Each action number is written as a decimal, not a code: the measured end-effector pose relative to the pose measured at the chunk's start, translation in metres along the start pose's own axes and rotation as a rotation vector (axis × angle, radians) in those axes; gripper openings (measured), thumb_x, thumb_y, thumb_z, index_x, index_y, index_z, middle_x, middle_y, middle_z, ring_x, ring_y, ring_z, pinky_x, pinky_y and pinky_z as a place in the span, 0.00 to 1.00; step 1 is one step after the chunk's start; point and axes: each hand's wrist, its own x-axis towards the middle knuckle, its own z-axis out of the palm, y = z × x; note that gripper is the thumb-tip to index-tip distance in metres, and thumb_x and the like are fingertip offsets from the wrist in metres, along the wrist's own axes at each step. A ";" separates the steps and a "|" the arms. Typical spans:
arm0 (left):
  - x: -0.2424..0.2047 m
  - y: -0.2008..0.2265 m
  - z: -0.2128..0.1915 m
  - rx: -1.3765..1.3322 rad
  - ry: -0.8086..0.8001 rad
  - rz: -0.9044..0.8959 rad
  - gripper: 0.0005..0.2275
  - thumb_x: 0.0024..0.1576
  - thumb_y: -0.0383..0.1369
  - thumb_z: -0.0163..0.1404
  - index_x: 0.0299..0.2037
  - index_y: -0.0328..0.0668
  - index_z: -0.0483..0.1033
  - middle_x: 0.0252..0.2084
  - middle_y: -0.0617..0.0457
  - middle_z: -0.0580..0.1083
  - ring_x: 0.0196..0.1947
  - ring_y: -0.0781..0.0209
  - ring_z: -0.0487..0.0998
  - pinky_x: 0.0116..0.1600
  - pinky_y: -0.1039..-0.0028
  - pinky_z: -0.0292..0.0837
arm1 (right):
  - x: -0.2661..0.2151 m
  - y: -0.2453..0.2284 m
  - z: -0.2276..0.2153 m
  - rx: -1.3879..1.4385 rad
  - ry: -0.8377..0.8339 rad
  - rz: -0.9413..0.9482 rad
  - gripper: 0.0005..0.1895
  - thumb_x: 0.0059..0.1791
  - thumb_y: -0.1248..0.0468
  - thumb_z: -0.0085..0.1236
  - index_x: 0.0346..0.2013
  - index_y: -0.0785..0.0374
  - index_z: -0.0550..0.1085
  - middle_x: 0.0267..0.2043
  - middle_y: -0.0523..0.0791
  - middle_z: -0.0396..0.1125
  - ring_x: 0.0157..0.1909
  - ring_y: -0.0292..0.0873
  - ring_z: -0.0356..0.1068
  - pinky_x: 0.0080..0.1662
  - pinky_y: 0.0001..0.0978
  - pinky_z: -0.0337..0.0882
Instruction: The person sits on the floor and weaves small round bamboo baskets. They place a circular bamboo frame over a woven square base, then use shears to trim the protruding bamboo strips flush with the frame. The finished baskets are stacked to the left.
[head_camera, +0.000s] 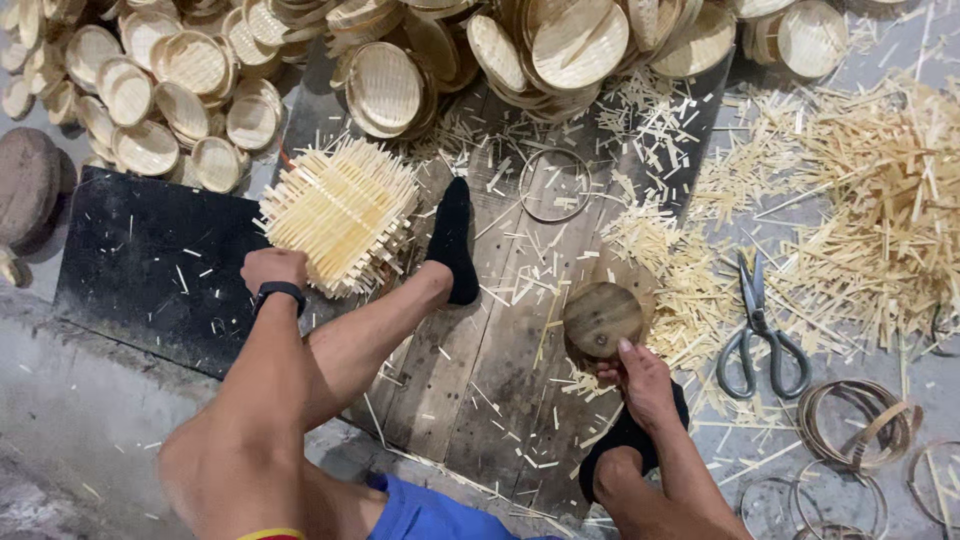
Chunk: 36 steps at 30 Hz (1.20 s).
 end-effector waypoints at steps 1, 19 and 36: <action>0.001 -0.001 0.000 -0.080 0.046 0.006 0.12 0.48 0.37 0.59 0.40 0.42 0.87 0.42 0.35 0.80 0.43 0.42 0.82 0.54 0.61 0.76 | 0.000 0.000 -0.001 -0.004 -0.003 0.002 0.20 0.56 0.54 0.51 0.44 0.72 0.73 0.33 0.51 0.73 0.32 0.42 0.73 0.38 0.33 0.74; -0.239 0.156 0.050 -0.843 -1.139 0.180 0.22 0.49 0.27 0.59 0.56 0.35 0.73 0.35 0.59 0.81 0.32 0.72 0.79 0.38 0.79 0.76 | -0.026 -0.082 0.013 0.001 0.122 -0.215 0.23 0.54 0.50 0.48 0.52 0.67 0.74 0.43 0.45 0.75 0.39 0.36 0.73 0.40 0.26 0.71; -0.298 0.124 0.184 -0.751 -1.162 0.308 0.23 0.48 0.24 0.63 0.54 0.27 0.71 0.39 0.48 0.81 0.36 0.65 0.82 0.41 0.75 0.80 | -0.007 -0.054 -0.003 -0.120 0.212 -0.048 0.11 0.43 0.71 0.69 0.34 0.66 0.74 0.34 0.45 0.76 0.32 0.32 0.73 0.36 0.24 0.73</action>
